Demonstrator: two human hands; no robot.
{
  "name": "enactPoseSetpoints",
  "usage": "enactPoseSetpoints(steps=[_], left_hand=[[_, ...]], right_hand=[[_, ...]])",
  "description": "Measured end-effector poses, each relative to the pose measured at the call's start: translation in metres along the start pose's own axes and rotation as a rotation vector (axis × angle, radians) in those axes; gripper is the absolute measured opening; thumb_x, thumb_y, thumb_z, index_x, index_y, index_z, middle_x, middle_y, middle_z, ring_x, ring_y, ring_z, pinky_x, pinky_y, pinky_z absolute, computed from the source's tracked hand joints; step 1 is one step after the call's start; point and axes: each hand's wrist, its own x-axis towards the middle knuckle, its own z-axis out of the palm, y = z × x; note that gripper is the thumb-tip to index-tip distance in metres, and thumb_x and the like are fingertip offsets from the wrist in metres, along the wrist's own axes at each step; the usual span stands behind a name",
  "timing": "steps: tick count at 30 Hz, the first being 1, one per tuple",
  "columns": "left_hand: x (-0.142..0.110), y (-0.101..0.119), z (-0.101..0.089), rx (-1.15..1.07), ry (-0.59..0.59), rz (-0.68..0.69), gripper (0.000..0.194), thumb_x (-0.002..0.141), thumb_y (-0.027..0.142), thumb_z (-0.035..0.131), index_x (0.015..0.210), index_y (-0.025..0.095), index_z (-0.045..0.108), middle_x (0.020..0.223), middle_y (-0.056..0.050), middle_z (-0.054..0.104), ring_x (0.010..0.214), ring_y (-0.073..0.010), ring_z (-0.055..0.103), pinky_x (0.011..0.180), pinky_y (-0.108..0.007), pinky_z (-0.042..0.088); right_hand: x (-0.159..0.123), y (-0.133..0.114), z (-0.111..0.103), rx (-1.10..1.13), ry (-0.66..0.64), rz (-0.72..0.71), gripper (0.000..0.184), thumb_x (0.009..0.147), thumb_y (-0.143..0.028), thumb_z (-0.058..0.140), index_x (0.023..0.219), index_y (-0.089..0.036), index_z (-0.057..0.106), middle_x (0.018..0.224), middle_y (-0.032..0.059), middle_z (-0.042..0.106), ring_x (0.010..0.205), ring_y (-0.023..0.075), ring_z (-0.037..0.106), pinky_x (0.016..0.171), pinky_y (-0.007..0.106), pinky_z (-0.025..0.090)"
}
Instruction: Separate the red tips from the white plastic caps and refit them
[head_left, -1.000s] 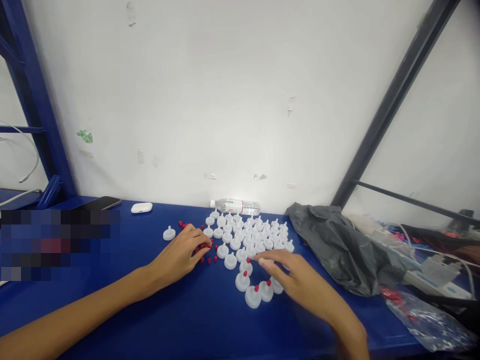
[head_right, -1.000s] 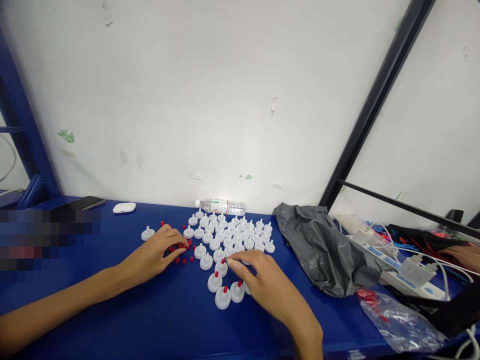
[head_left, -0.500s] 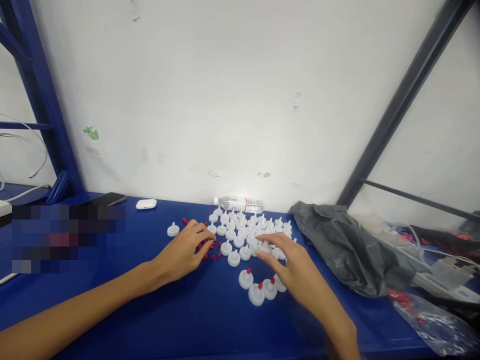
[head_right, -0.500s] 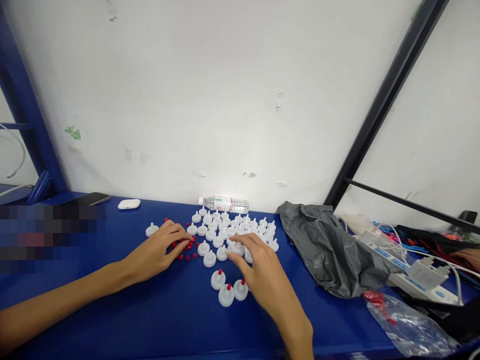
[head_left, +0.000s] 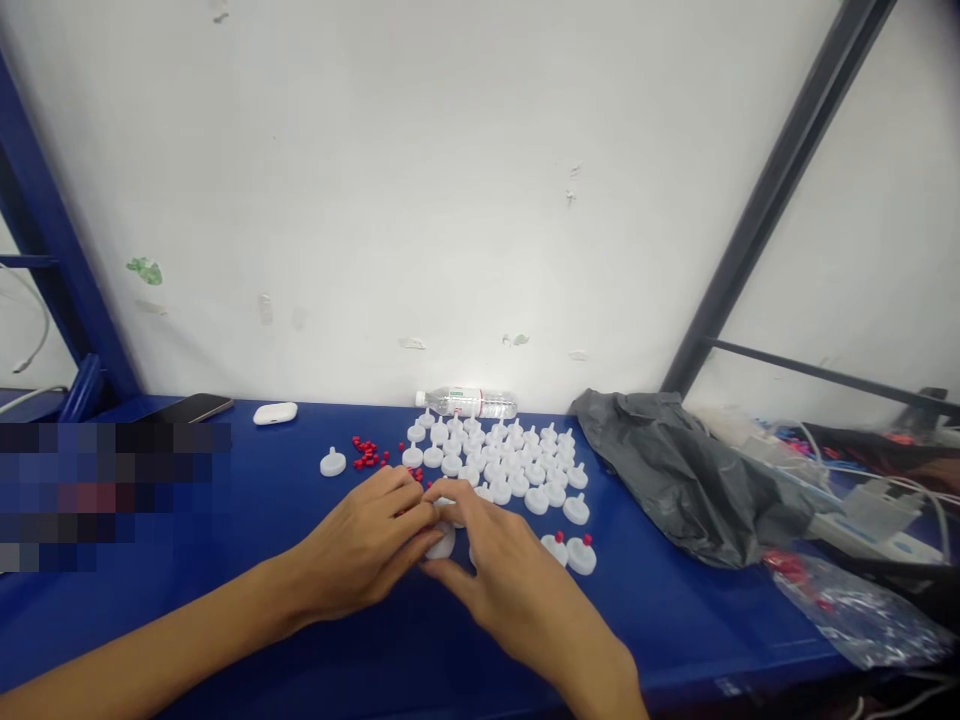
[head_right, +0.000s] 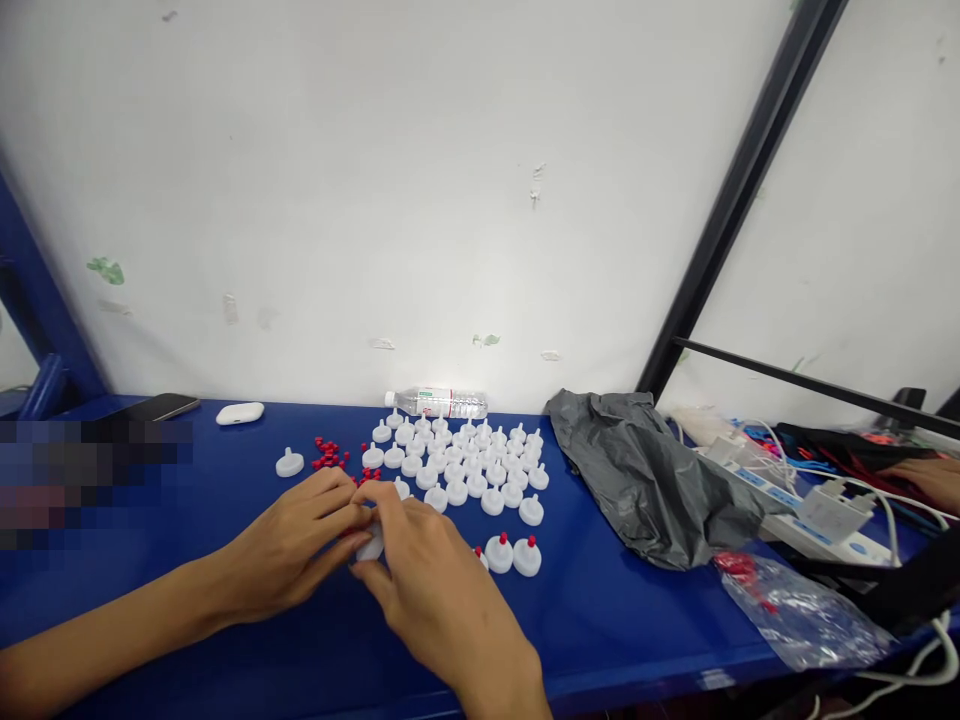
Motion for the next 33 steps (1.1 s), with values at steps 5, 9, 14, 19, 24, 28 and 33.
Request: enactPoseSetpoints(steps=[5, 9, 14, 19, 24, 28, 33], left_hand=[[0.002, 0.006, -0.001, -0.091, -0.019, -0.071, 0.024, 0.103, 0.017, 0.040, 0.083, 0.018, 0.055, 0.075, -0.002, 0.056, 0.072, -0.0175, 0.042, 0.068, -0.033, 0.034], [0.001, 0.005, -0.005, -0.366, 0.060, -0.460, 0.042, 0.106, 0.030, 0.031, 0.067, 0.019, 0.040, 0.064, 0.003, 0.044, 0.061, -0.0133, 0.039, 0.060, -0.030, 0.032], [0.000, -0.019, -0.007, -0.254, 0.150, -0.706, 0.048, 0.105, 0.042, 0.030, 0.061, 0.021, 0.029, 0.059, 0.003, 0.034, 0.058, -0.0144, 0.034, 0.059, -0.031, 0.030], [-0.001, -0.027, 0.004, -0.129, -0.079, -0.609, 0.034, 0.103, 0.039, 0.038, 0.077, 0.021, 0.049, 0.075, -0.001, 0.055, 0.078, -0.0206, 0.047, 0.071, -0.034, 0.038], [-0.007, -0.035, 0.013, -0.131, -0.139, -0.559, 0.031, 0.105, 0.039, 0.040, 0.096, 0.021, 0.064, 0.099, -0.004, 0.064, 0.092, -0.0215, 0.052, 0.086, -0.038, 0.042], [-0.008, -0.040, 0.013, -0.126, -0.118, -0.513, 0.030, 0.105, 0.035, 0.040, 0.107, 0.021, 0.067, 0.105, -0.006, 0.067, 0.095, -0.0215, 0.053, 0.088, -0.039, 0.044], [-0.009, -0.042, 0.013, -0.111, -0.075, -0.508, 0.025, 0.101, 0.033, 0.047, 0.105, 0.020, 0.068, 0.100, -0.006, 0.071, 0.092, -0.0227, 0.055, 0.082, -0.038, 0.047]], right_hand=[[0.000, 0.005, -0.004, -0.027, -0.005, -0.014, 0.050, 0.093, -0.024, 0.068, 0.136, -0.034, 0.046, 0.130, -0.0020, 0.067, 0.121, 0.0198, 0.062, 0.103, 0.033, 0.048], [-0.003, 0.028, -0.023, -0.171, 0.089, -0.051, 0.041, 0.098, -0.018, 0.056, 0.137, -0.031, 0.053, 0.133, 0.0036, 0.066, 0.121, 0.0208, 0.064, 0.101, 0.035, 0.051], [-0.022, 0.066, -0.071, -0.379, 0.389, 0.128, 0.026, 0.093, -0.034, 0.065, 0.119, -0.028, 0.066, 0.119, 0.0057, 0.073, 0.105, 0.0272, 0.070, 0.089, 0.039, 0.056], [-0.029, 0.074, -0.085, -0.326, 0.351, 0.178, 0.014, 0.093, -0.039, 0.063, 0.103, -0.030, 0.069, 0.123, 0.0018, 0.070, 0.110, 0.0247, 0.066, 0.093, 0.037, 0.051], [-0.017, 0.077, -0.069, -0.293, 0.207, 0.213, 0.017, 0.095, -0.037, 0.060, 0.095, -0.027, 0.074, 0.105, 0.0049, 0.068, 0.094, 0.0218, 0.066, 0.085, 0.035, 0.049], [-0.010, 0.075, -0.059, -0.261, 0.107, 0.256, 0.025, 0.097, -0.038, 0.056, 0.102, -0.023, 0.076, 0.090, 0.0056, 0.071, 0.083, 0.0220, 0.066, 0.080, 0.035, 0.049], [-0.014, 0.068, -0.068, -0.187, 0.106, 0.270, 0.035, 0.100, -0.043, 0.047, 0.118, -0.025, 0.072, 0.102, 0.0063, 0.075, 0.087, 0.0235, 0.068, 0.080, 0.034, 0.051]])
